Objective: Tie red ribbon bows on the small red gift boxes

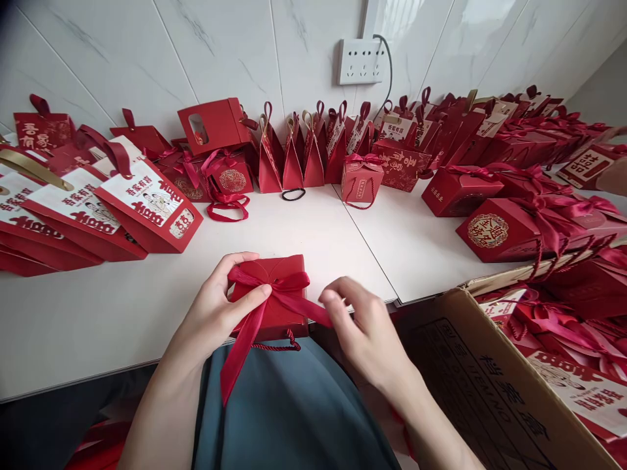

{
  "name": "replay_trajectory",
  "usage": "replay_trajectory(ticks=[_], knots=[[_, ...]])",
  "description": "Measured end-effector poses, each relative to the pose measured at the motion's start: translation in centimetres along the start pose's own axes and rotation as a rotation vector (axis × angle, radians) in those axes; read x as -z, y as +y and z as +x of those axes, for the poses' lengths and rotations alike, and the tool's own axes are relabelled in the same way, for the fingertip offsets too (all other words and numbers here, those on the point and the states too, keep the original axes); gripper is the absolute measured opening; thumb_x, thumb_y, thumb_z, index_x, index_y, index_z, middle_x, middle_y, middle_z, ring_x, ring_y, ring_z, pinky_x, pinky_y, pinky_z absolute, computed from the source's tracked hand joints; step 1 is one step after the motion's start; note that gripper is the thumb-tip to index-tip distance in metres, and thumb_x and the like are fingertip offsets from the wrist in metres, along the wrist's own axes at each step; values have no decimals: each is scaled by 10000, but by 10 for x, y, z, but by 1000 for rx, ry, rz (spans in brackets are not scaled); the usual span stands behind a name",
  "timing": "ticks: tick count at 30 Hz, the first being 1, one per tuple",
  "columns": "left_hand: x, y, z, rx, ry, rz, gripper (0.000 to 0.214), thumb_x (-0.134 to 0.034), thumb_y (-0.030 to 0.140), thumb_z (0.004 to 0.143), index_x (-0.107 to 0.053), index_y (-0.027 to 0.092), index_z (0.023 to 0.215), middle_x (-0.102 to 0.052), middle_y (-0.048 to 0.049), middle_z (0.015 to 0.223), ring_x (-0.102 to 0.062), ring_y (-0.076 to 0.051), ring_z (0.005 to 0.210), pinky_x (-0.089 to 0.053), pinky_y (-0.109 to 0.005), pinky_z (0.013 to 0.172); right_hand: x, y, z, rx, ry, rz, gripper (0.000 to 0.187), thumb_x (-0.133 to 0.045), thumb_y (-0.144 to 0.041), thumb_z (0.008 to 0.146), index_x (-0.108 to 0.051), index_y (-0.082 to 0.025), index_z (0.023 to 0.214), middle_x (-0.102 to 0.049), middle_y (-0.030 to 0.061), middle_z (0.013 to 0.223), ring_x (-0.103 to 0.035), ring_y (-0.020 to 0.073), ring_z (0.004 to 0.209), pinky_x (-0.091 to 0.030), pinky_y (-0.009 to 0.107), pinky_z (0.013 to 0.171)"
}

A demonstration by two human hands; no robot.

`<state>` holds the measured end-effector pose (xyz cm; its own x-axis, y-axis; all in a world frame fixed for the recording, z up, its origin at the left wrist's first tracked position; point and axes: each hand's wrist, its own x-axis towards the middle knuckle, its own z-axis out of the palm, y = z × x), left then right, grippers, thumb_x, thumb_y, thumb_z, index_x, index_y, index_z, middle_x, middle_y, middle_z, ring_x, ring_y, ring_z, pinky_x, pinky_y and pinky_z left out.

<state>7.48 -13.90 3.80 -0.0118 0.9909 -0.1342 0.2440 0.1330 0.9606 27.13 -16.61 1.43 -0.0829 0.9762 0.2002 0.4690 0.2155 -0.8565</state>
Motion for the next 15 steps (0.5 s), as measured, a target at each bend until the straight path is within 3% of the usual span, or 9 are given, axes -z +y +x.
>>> replay_trajectory(ticks=[2, 3, 8, 11, 15], knots=[[-3, 1, -1, -8, 37, 1, 468, -697, 355, 697, -532, 237, 1119, -701, -10, 831, -674, -183, 735, -521, -261, 611, 0, -1, 3, -153, -212, 80, 396, -429, -474, 932, -531, -178, 691, -508, -11, 619, -427, 116, 555, -333, 235, 499], [-4, 1, -1, -11, 62, 6, 458, -695, 357, 698, -536, 238, 1111, -698, -9, 832, -672, -181, 739, -522, -260, 613, -1, -3, 3, -188, -257, 141, 414, -446, -497, 921, -513, -175, 669, -483, -19, 602, -399, 106, 543, -311, 226, 490], [-6, 1, 0, 17, 64, 69, 460, -695, 393, 714, -509, 246, 1108, -685, -12, 874, -673, -189, 763, -534, -299, 689, -2, -17, -7, -228, -337, 320, 458, -454, -521, 912, -514, -163, 633, -449, -25, 549, -346, 85, 492, -266, 221, 476], [-6, -1, 2, 22, 54, 64, 464, -686, 434, 729, -491, 259, 1113, -677, -3, 873, -674, -186, 732, -535, -313, 693, -1, -21, -12, -240, -447, 296, 484, -428, -501, 931, -567, -153, 625, -505, -3, 566, -368, 90, 510, -272, 231, 495], [-6, -6, 4, 18, 64, 44, 465, -690, 440, 728, -494, 266, 1112, -669, 13, 825, -660, -171, 677, -529, -293, 640, 1, -14, -14, -251, -492, 230, 473, -431, -480, 932, -583, -151, 628, -514, -1, 557, -342, 89, 497, -249, 239, 479]])
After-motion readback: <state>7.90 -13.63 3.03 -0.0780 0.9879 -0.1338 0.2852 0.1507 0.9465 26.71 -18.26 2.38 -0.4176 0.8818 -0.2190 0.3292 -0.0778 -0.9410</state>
